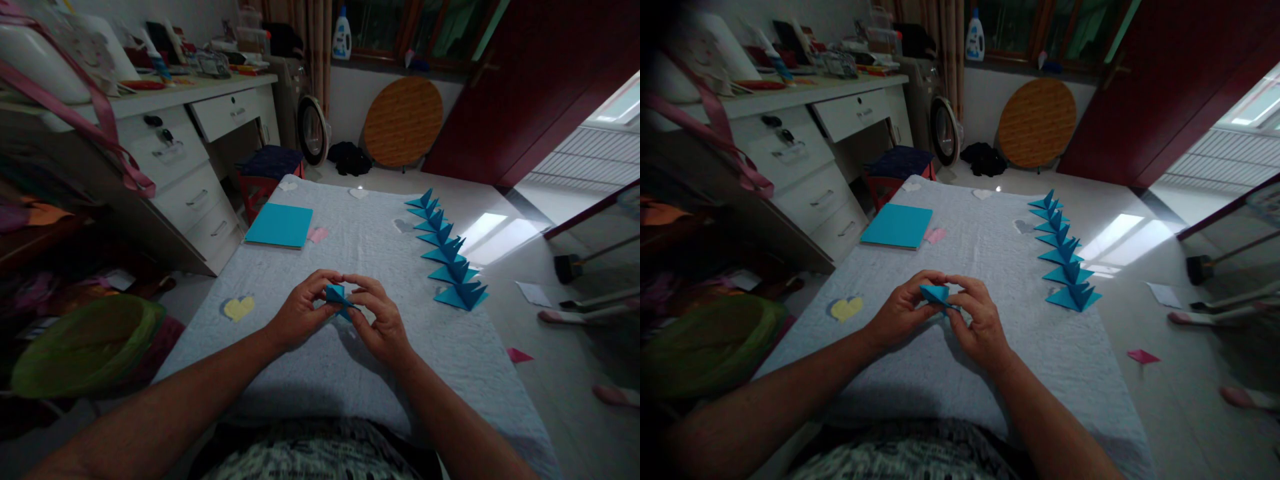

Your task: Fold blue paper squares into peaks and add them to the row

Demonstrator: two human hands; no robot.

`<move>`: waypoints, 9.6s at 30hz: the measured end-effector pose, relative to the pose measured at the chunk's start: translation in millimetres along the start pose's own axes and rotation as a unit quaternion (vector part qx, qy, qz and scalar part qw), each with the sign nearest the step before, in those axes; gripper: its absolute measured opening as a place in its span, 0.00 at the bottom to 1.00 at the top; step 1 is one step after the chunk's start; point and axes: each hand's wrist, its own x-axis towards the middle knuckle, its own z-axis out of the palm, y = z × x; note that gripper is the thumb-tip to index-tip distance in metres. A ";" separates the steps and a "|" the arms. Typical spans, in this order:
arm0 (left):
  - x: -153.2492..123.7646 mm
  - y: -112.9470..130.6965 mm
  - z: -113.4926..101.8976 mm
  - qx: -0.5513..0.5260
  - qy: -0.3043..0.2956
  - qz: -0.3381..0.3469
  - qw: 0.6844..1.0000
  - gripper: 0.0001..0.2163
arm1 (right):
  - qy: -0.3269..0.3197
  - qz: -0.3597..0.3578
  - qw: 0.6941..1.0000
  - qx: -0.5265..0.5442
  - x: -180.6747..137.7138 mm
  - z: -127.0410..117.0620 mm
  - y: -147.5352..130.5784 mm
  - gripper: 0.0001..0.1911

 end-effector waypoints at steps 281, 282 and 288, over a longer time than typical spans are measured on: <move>1.0 6.2 17.5 -0.041 -0.076 -0.174 0.981 0.14 | -0.031 0.257 0.951 0.171 6.7 -4.4 6.9 0.11; 1.1 6.5 17.4 -0.046 -0.080 -0.173 0.981 0.14 | -0.027 0.259 0.949 0.177 7.4 -5.3 6.1 0.11; 0.3 5.2 15.2 -0.012 -0.095 -0.162 0.982 0.16 | 0.027 0.272 0.939 0.210 11.6 -8.7 4.5 0.14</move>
